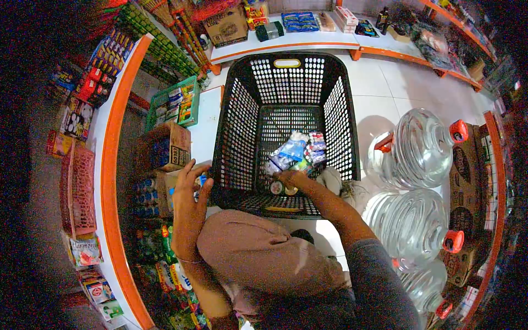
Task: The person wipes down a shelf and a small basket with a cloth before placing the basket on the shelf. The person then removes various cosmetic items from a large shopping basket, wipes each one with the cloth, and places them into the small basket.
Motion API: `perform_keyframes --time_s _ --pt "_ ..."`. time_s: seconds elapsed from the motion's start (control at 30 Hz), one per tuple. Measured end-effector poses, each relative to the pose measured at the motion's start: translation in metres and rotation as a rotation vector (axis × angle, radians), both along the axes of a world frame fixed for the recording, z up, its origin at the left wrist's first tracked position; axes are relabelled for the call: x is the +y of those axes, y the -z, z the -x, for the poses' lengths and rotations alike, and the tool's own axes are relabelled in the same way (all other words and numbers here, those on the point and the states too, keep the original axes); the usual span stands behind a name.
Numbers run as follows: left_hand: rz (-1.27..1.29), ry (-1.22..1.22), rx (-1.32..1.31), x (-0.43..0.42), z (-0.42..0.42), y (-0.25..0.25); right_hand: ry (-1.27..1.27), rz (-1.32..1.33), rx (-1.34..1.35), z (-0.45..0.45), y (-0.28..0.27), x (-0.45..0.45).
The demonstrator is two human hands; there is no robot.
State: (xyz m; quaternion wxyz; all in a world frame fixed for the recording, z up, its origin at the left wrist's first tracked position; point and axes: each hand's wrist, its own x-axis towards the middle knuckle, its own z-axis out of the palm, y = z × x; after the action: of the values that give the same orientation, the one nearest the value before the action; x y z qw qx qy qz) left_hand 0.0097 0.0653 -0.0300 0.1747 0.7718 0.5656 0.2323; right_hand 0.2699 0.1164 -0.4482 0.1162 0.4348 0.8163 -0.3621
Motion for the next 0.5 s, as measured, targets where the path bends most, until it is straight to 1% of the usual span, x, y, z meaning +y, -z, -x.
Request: perform_keyframes --time_s 0.03,0.1,0.13,0.17,0.23,0.27,0.33,0.43,0.5 --pt "-0.004 0.001 0.0 0.0 0.0 0.0 0.043 0.029 -0.09 0.005 -0.027 -0.005" --pt "0.085 -0.034 -0.049 -0.003 -0.008 -0.014 0.044 0.087 -0.242 0.011 -0.094 -0.014" --pt "0.13 -0.052 -0.075 -0.004 -0.01 -0.018 0.065 0.087 -0.269 0.012 -0.098 -0.014" --pt "0.123 -0.044 -0.073 -0.003 -0.009 -0.017 0.085 0.088 -0.295 0.013 -0.102 -0.015" --pt "0.108 -0.03 -0.069 -0.002 -0.006 -0.014 0.166 0.031 -0.248 0.012 -0.055 -0.011" --pt "0.117 -0.035 -0.074 -0.002 -0.006 -0.014 0.178 0.023 -0.25 0.01 -0.04 -0.011" --pt "0.135 -0.047 -0.082 -0.002 -0.005 -0.014 0.145 0.036 -0.262 0.006 -0.031 -0.011" --pt "0.052 0.0 -0.047 -0.001 -0.002 -0.01 0.083 0.057 -0.283 -0.001 -0.024 -0.014" --pt "0.078 -0.009 -0.061 0.0 -0.003 -0.009 0.049 0.062 -0.284 -0.005 -0.021 -0.015"
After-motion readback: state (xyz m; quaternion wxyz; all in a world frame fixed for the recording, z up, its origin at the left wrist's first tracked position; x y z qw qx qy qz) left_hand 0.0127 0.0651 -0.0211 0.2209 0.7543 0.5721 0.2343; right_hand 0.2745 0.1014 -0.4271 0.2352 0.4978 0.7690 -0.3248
